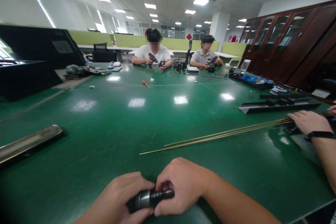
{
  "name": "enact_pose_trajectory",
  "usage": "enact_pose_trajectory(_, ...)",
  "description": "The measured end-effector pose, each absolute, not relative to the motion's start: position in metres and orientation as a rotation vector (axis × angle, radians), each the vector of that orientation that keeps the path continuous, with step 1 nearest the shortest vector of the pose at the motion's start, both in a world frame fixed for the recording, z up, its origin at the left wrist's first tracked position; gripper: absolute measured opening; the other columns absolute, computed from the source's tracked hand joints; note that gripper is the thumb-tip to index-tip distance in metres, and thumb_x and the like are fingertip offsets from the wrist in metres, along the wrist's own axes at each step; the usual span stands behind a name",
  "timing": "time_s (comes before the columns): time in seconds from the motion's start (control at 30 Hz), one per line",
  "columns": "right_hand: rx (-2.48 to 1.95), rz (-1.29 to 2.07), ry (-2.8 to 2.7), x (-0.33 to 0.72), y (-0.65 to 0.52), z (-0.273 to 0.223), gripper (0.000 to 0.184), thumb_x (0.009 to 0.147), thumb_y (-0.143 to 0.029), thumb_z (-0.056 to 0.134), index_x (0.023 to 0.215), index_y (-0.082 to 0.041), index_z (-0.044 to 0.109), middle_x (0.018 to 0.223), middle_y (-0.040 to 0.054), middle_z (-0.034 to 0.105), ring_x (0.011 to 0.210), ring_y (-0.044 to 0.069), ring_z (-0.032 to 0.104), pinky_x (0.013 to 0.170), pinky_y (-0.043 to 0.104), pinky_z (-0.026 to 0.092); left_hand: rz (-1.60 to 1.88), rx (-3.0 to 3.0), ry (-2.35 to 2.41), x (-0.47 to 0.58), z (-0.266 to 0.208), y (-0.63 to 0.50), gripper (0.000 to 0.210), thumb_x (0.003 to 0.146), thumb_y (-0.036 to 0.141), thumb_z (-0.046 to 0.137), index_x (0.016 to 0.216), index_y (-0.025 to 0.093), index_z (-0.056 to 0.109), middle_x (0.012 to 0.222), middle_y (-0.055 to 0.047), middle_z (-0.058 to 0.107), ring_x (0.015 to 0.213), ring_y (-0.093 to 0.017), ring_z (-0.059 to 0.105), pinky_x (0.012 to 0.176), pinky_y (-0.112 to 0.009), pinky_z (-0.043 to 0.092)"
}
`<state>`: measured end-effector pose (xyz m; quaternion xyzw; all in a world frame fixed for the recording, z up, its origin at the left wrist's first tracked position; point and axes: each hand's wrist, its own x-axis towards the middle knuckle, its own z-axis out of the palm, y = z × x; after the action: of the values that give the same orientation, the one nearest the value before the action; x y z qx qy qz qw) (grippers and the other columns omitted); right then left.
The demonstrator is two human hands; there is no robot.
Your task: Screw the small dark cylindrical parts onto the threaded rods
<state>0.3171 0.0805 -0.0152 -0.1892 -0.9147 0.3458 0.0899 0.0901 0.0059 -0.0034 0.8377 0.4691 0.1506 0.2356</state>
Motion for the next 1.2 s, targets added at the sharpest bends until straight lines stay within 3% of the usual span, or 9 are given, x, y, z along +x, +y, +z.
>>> enact_pose_trajectory(0.13, -0.550, 0.902, -2.776, 0.3151, 0.0781, -0.0142, 0.033, 0.078, -0.052, 0.070, 0.085, -0.020, 0.072, 0.070, 0.0004, 0.067, 0.064, 0.015, 0.058, 0.063, 0.025, 0.040, 0.472, 2.227, 1.396, 0.0914, -0.0068, 0.0071, 0.035, 0.077, 0.024, 0.075, 0.111, 0.029, 0.068, 0.094, 0.000, 0.071, 0.089, -0.021, 0.066, 0.077, -0.030, 0.047)
enact_pose_trajectory(0.33, -0.582, 0.851, -2.765, 0.3102, 0.0739, -0.0122, 0.021, 0.085, -0.039, 0.064, 0.085, -0.019, 0.070, 0.072, 0.0010, 0.069, 0.064, 0.015, 0.059, 0.063, 0.025, 0.038, 0.442, 2.152, 1.489, 0.0927, -0.0053, 0.0062, 0.014, 0.078, 0.028, 0.072, 0.092, 0.025, 0.069, 0.090, 0.000, 0.071, 0.088, -0.021, 0.066, 0.075, -0.030, 0.046)
enact_pose_trajectory(1.2, -0.542, 0.711, -2.754, 0.3131, 0.0743, -0.0088, 0.020, 0.086, -0.031, 0.062, 0.070, -0.019, 0.058, 0.065, -0.0022, 0.064, 0.058, 0.011, 0.050, 0.059, 0.026, 0.032, 0.467, 2.058, 1.482, 0.0897, -0.0033, 0.0101, 0.019, 0.076, 0.020, 0.072, 0.094, 0.025, 0.069, 0.093, 0.001, 0.070, 0.091, -0.021, 0.064, 0.081, -0.032, 0.044)
